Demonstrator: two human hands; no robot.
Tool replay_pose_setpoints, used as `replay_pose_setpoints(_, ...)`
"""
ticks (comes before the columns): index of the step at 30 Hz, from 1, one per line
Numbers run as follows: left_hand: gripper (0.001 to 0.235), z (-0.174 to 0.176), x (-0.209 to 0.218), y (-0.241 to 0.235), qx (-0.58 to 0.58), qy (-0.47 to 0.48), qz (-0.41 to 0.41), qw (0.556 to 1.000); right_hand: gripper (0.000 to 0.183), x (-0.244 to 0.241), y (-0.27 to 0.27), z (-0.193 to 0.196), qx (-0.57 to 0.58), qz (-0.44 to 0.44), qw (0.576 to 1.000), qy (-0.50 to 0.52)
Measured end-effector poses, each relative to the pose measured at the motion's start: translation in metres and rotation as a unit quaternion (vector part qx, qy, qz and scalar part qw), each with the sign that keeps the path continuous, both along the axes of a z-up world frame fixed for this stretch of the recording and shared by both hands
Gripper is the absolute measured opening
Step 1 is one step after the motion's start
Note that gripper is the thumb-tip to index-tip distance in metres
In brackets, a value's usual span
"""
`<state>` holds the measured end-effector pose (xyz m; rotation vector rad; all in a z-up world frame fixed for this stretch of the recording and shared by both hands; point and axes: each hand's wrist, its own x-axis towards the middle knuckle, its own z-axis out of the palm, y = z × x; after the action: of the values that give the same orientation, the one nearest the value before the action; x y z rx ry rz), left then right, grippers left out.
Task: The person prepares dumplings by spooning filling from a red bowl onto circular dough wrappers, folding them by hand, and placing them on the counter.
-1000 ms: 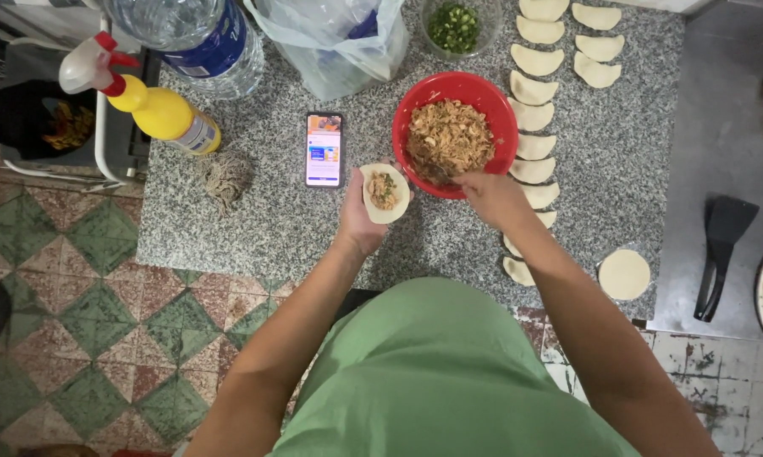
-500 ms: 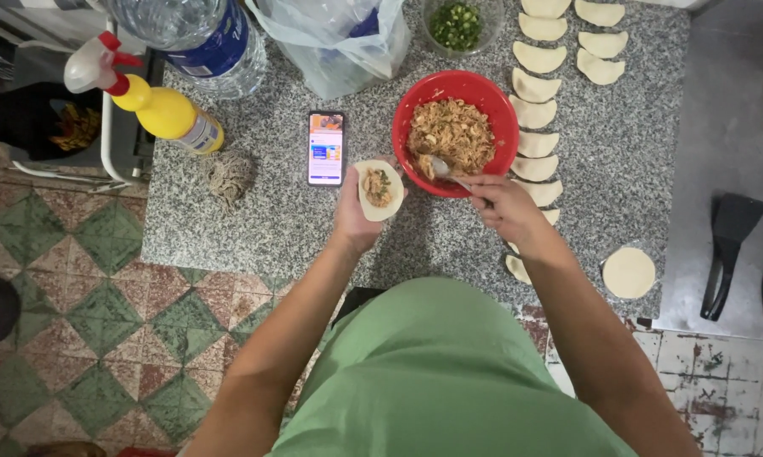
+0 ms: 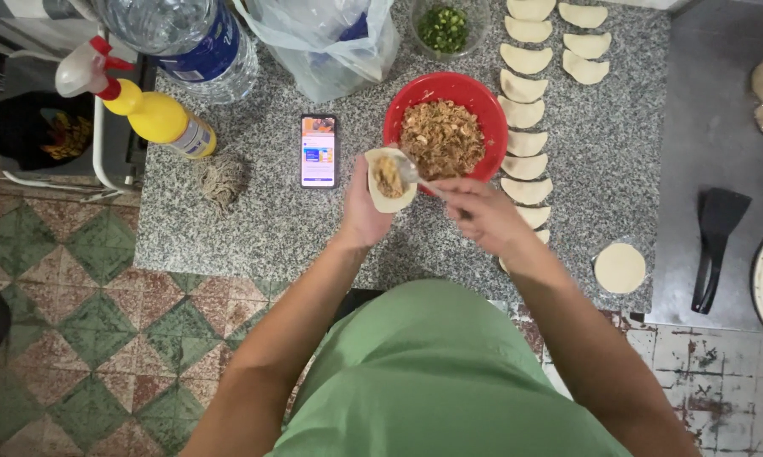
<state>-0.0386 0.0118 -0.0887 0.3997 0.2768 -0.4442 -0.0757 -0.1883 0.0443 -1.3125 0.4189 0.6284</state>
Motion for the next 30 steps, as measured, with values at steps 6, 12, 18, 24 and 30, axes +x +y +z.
replay_pose_setpoints(6,0.07,0.063,0.002,-0.003,0.016,0.01,-0.016,1.0,0.037,-0.029,0.019,0.005,-0.402,0.077,0.869,-0.279)
replay_pose_setpoints(12,0.07,0.072,0.006,-0.012,0.021,0.007,-0.02,1.0,0.044,-0.04,0.016,-0.024,-0.456,0.119,0.788,-0.395)
replay_pose_setpoints(18,0.073,0.075,0.006,-0.018,0.006,0.068,0.026,0.997,0.045,-0.051,0.017,0.001,-0.495,0.189,0.76,-0.377)
replay_pose_setpoints(24,0.068,0.075,0.011,-0.017,-0.006,0.059,0.042,0.997,0.046,-0.05,0.013,0.017,-0.462,0.17,0.775,-0.397)
replay_pose_setpoints(30,0.071,0.073,0.009,-0.019,0.046,0.002,0.015,0.999,0.046,-0.039,0.012,0.017,-0.476,0.173,0.78,-0.368)
